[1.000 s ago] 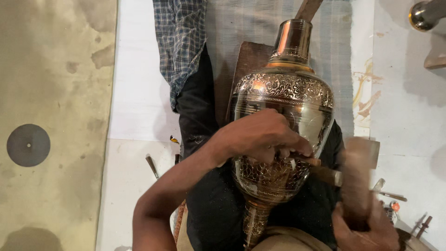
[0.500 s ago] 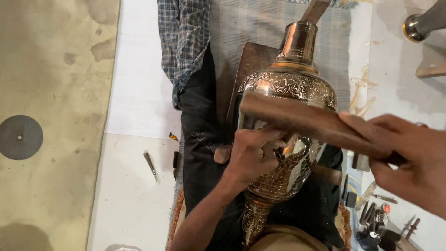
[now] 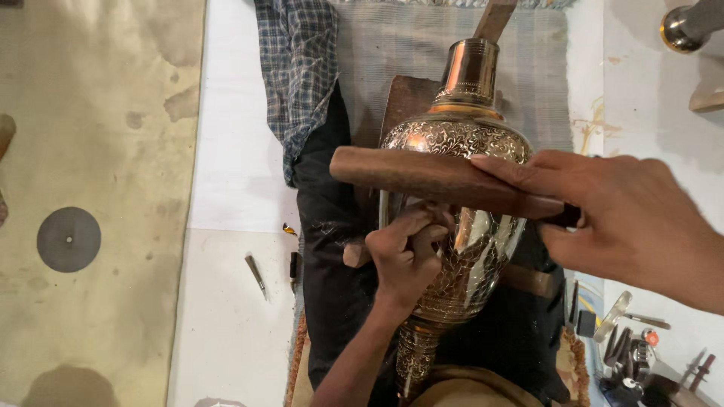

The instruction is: The person uses a chisel and wooden mallet to engrave decorative patterns onto a large metal vase. They hold the chisel against the vase's surface and strike it repeatedly with the mallet to create intricate designs.

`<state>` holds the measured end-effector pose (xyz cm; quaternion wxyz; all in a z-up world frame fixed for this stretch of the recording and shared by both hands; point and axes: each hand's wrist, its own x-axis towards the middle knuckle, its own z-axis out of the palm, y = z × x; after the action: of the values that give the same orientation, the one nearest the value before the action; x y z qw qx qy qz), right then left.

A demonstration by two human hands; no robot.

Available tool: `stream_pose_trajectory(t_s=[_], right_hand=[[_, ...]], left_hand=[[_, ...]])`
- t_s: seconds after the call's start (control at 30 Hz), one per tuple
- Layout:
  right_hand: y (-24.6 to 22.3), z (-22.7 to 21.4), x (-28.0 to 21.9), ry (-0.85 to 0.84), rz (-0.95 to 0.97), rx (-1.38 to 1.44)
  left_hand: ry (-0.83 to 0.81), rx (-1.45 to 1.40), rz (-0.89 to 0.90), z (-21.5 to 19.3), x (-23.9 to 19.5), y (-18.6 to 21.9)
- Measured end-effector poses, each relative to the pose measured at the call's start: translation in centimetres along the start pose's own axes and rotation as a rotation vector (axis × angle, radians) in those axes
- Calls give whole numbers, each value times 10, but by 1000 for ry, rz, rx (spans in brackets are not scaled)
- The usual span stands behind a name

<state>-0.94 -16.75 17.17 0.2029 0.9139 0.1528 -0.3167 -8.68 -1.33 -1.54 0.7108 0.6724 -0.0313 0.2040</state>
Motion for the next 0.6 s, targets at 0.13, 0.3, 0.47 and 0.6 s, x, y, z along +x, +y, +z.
stream_pose_trajectory(t_s=[0.13,0.3,0.47,0.6], right_hand=[[14,48,8,241,-45,654],[23,64,4,475,-280,959],[28,38,-8,72,-96,305],[23,52,-10,442,-362,806]], left_hand=[[-84,90,55,-1,6,1],[-150,46,61,-2,12,1],[-267,111,22,-8,15,3],[-331,150,11,-13,21,6]])
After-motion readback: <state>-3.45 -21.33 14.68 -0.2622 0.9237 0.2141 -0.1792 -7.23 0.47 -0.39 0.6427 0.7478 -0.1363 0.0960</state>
